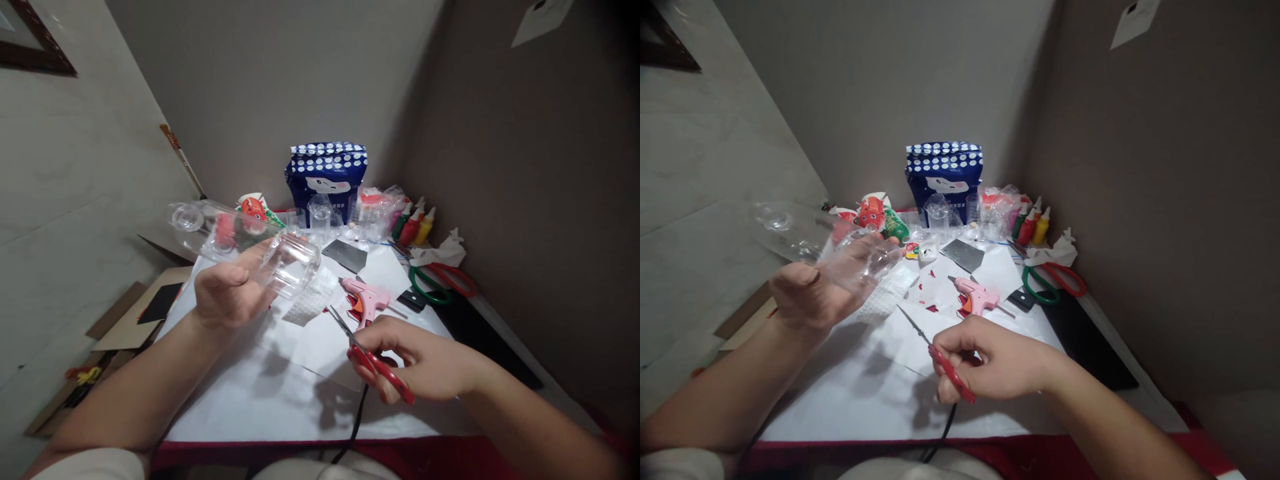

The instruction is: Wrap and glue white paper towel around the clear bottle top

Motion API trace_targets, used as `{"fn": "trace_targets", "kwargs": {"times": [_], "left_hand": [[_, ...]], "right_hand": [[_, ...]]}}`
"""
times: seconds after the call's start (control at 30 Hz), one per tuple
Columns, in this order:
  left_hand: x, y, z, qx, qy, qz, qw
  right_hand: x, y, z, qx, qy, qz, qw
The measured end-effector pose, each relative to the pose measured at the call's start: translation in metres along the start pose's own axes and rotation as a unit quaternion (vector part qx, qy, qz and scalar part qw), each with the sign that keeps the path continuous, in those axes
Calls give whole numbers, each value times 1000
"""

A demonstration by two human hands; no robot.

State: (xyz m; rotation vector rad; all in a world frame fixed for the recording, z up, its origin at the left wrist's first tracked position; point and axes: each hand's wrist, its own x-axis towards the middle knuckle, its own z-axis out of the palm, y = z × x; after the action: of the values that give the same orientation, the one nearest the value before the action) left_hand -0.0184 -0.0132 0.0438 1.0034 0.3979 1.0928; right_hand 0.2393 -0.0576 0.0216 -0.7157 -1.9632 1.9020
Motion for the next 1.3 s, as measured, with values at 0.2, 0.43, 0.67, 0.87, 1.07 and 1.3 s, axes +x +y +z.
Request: {"fn": "trace_targets", "kwargs": {"times": [0.2,0.43,0.67,0.87,1.07,1.3], "left_hand": [[-1,-1,-3,-17,4,-8,1000],[-2,-1,4,-5,-5,-5,1000],[-3,-1,-6,-3,6,-12,1000],[-1,-2,1,-14,-13,-5,1000],[0,-6,0,-38,-52,16,998],[-2,-7,4,-35,-57,8,998]], "right_hand": [[3,1,-3,1,-1,-17,1000],[6,-1,-5,27,-26,-27,999],[13,8,-9,44,-49,-56,996],[14,14,-12,56,-57,-71,994],[14,17,-14,71,-67,-75,992],[12,19,-14,84,-95,-59,990]]}}
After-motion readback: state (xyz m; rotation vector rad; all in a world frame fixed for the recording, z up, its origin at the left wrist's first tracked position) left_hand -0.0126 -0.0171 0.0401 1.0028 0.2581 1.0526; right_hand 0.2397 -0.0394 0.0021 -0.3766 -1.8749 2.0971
